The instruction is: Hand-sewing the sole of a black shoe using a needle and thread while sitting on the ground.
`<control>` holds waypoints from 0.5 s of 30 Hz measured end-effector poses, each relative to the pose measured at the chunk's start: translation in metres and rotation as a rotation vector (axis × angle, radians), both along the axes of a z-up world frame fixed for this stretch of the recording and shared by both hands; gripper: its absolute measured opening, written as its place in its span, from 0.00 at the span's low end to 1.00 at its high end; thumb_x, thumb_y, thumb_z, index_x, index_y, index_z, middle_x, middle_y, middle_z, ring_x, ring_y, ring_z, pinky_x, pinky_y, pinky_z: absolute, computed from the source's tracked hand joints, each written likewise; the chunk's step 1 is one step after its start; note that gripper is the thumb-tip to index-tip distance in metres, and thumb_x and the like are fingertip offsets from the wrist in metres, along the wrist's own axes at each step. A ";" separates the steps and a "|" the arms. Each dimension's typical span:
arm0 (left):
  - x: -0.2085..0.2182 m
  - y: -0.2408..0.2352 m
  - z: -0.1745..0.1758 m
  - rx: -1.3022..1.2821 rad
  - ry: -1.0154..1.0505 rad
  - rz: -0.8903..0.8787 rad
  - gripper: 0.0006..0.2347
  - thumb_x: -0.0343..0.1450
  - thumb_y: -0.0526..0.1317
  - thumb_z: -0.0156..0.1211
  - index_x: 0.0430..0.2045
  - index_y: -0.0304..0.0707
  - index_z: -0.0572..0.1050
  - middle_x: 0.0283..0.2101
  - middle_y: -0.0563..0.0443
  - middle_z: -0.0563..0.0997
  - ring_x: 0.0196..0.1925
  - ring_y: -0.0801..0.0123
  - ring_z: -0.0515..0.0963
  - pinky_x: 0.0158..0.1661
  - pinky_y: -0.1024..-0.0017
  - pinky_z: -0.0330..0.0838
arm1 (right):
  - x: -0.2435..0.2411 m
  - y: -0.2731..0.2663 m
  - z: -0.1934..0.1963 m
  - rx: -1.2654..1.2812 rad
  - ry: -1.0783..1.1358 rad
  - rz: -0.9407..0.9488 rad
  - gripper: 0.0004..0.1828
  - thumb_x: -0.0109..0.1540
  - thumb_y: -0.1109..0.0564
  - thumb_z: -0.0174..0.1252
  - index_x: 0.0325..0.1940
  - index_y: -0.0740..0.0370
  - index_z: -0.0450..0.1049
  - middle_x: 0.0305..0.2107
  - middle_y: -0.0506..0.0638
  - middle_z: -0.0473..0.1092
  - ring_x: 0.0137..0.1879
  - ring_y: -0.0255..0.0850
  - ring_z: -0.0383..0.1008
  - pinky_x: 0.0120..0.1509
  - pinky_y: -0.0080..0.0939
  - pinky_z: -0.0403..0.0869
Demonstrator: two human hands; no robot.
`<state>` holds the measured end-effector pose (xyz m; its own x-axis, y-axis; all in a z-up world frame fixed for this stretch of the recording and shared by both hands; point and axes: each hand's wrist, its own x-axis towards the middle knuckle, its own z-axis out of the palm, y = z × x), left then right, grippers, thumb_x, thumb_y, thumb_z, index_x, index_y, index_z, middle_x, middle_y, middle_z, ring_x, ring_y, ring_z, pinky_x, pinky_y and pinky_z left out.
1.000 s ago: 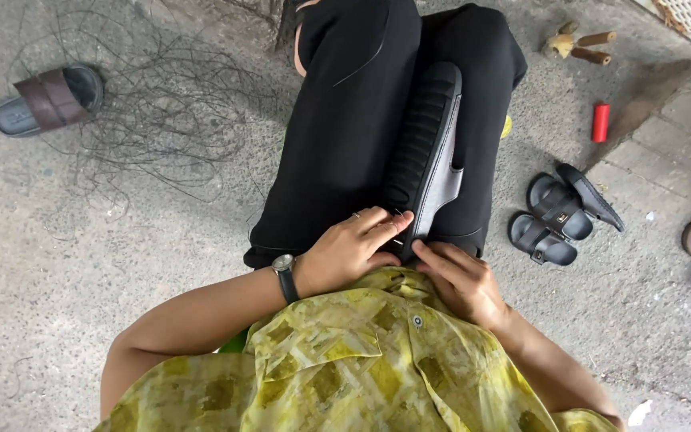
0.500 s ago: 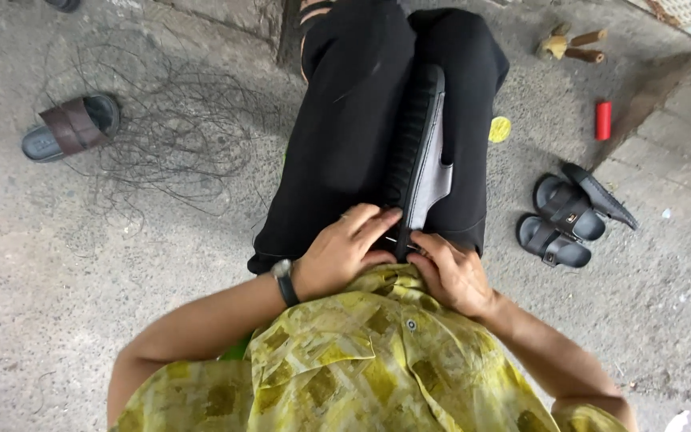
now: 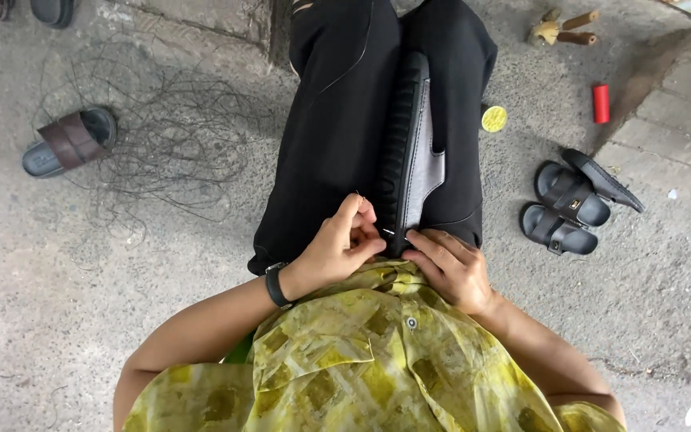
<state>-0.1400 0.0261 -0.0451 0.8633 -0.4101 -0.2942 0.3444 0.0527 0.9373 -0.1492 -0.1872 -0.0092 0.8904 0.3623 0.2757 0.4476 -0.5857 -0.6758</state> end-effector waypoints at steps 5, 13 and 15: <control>0.009 -0.003 0.024 -0.099 0.172 0.020 0.16 0.62 0.25 0.62 0.39 0.31 0.65 0.25 0.41 0.77 0.19 0.68 0.79 0.19 0.78 0.75 | 0.002 -0.018 0.017 -0.326 -0.053 0.170 0.17 0.60 0.57 0.52 0.53 0.54 0.74 0.28 0.49 0.70 0.26 0.43 0.74 0.25 0.41 0.74; 0.002 -0.022 0.020 0.647 -0.928 -0.099 0.08 0.71 0.41 0.45 0.39 0.46 0.73 0.27 0.53 0.67 0.30 0.58 0.74 0.23 0.66 0.70 | 0.024 -0.033 0.074 -0.305 0.288 0.320 0.24 0.57 0.61 0.53 0.59 0.53 0.69 0.30 0.58 0.72 0.21 0.48 0.75 0.23 0.44 0.75; 0.004 -0.019 0.021 0.589 -1.032 -0.123 0.10 0.71 0.37 0.40 0.35 0.46 0.74 0.26 0.55 0.65 0.28 0.60 0.72 0.22 0.69 0.68 | 0.026 -0.023 0.053 -0.002 0.283 0.333 0.21 0.56 0.58 0.60 0.54 0.60 0.72 0.37 0.63 0.71 0.26 0.57 0.76 0.24 0.55 0.76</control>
